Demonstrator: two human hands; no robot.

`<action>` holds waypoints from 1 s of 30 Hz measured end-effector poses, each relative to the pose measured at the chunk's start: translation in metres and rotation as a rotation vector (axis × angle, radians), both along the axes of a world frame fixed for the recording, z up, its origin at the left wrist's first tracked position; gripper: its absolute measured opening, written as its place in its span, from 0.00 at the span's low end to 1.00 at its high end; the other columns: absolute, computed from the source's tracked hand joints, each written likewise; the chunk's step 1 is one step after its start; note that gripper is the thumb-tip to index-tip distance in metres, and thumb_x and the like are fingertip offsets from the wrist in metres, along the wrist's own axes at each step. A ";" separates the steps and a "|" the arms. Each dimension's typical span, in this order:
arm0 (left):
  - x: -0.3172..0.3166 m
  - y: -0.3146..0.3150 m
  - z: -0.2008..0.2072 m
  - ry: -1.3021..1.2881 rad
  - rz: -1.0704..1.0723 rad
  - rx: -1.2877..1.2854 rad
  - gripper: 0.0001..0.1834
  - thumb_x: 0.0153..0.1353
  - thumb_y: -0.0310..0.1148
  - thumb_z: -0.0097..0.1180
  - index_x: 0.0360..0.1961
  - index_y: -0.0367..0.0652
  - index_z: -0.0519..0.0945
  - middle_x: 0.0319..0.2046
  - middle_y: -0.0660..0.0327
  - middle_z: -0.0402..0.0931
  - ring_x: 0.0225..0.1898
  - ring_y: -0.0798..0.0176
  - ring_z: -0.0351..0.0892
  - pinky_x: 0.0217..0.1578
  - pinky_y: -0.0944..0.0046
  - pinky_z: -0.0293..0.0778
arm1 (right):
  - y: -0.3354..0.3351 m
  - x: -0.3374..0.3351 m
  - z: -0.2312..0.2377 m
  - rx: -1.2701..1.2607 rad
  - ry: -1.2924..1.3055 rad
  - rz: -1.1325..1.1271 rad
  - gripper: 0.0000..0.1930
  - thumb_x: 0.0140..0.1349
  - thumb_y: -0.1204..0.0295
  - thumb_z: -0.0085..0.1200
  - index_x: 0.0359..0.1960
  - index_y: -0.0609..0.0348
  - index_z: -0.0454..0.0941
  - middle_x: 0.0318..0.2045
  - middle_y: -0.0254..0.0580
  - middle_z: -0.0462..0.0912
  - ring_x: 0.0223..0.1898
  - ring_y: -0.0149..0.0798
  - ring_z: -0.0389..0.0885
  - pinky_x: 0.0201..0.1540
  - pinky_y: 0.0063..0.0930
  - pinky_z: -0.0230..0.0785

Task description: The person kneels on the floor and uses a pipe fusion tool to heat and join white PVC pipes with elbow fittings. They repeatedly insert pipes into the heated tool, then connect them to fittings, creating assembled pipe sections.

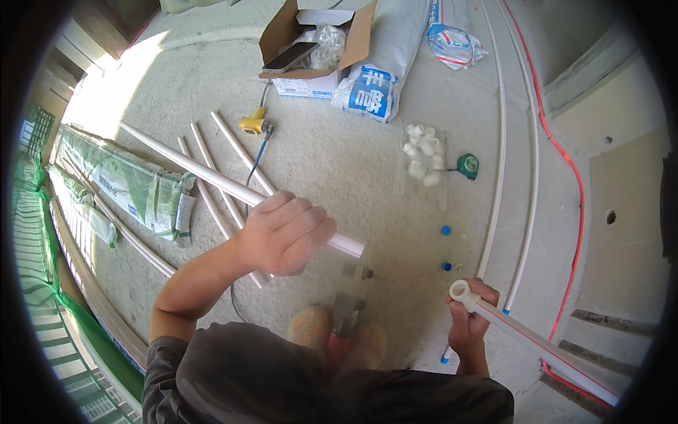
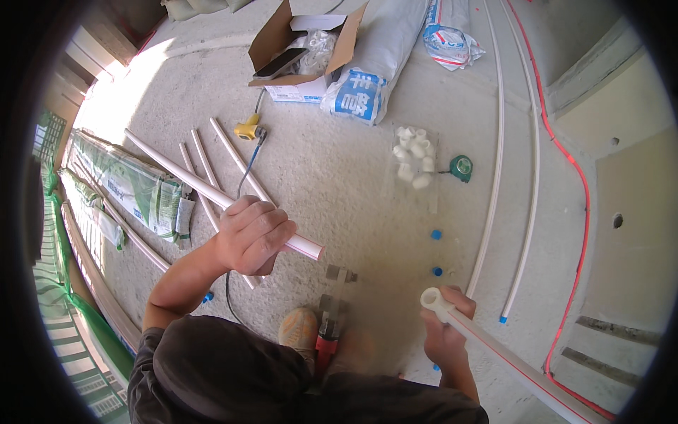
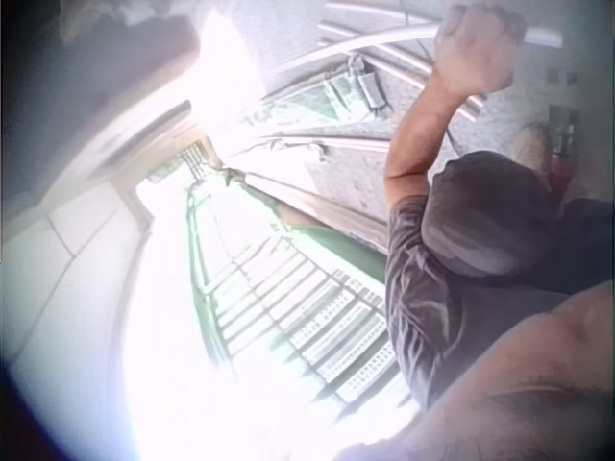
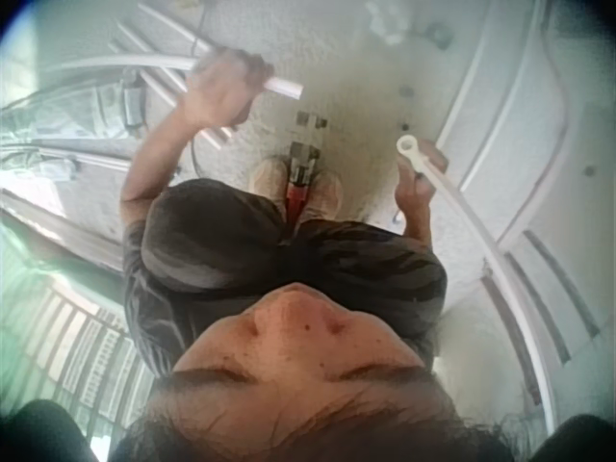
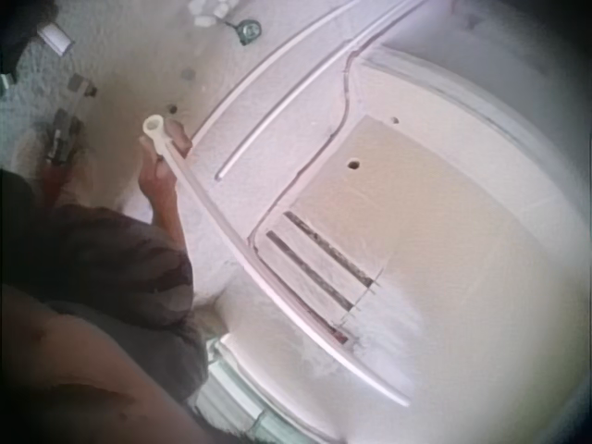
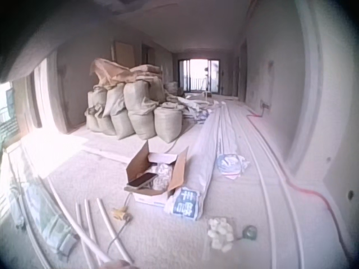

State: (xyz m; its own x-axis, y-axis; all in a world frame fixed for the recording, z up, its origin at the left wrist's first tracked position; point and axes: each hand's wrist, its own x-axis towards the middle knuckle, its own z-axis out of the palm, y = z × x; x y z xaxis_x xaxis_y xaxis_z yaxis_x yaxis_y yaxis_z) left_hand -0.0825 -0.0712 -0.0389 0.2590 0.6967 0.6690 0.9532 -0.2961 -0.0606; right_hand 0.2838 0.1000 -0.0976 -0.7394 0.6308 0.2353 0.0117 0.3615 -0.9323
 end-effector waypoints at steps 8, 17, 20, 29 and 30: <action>0.023 -0.007 0.007 0.199 0.014 0.060 0.12 0.49 0.30 0.62 0.36 0.37 0.83 0.31 0.59 0.78 0.31 0.61 0.77 0.30 0.65 0.70 | -0.003 -0.008 0.011 0.036 -0.074 0.078 0.26 0.64 0.81 0.64 0.62 0.61 0.69 0.50 0.53 0.80 0.49 0.45 0.80 0.54 0.38 0.72; 0.050 0.004 0.011 0.149 -0.042 0.032 0.13 0.47 0.32 0.62 0.34 0.39 0.82 0.29 0.62 0.77 0.30 0.65 0.76 0.29 0.67 0.68 | -0.013 -0.020 0.007 0.060 -0.028 0.128 0.28 0.63 0.76 0.69 0.64 0.58 0.72 0.49 0.52 0.83 0.50 0.49 0.83 0.52 0.39 0.74; 0.056 0.007 0.011 0.121 -0.050 0.016 0.14 0.44 0.33 0.62 0.33 0.39 0.81 0.28 0.63 0.75 0.29 0.66 0.75 0.29 0.68 0.66 | -0.016 -0.025 0.005 0.014 0.007 0.115 0.27 0.63 0.75 0.70 0.63 0.59 0.73 0.48 0.52 0.83 0.50 0.51 0.83 0.53 0.40 0.75; 0.065 0.006 0.005 0.079 -0.052 -0.042 0.13 0.43 0.32 0.62 0.33 0.41 0.81 0.29 0.66 0.76 0.28 0.68 0.75 0.29 0.69 0.65 | -0.004 -0.046 0.030 0.045 -0.354 0.353 0.16 0.60 0.77 0.69 0.48 0.64 0.79 0.44 0.50 0.82 0.52 0.53 0.78 0.55 0.41 0.72; 0.065 0.005 0.004 0.074 -0.054 -0.050 0.13 0.43 0.32 0.62 0.32 0.41 0.81 0.29 0.66 0.76 0.29 0.68 0.75 0.29 0.69 0.65 | -0.004 -0.049 0.032 -0.018 -0.361 0.342 0.16 0.59 0.77 0.70 0.47 0.65 0.79 0.43 0.51 0.82 0.52 0.54 0.78 0.55 0.42 0.72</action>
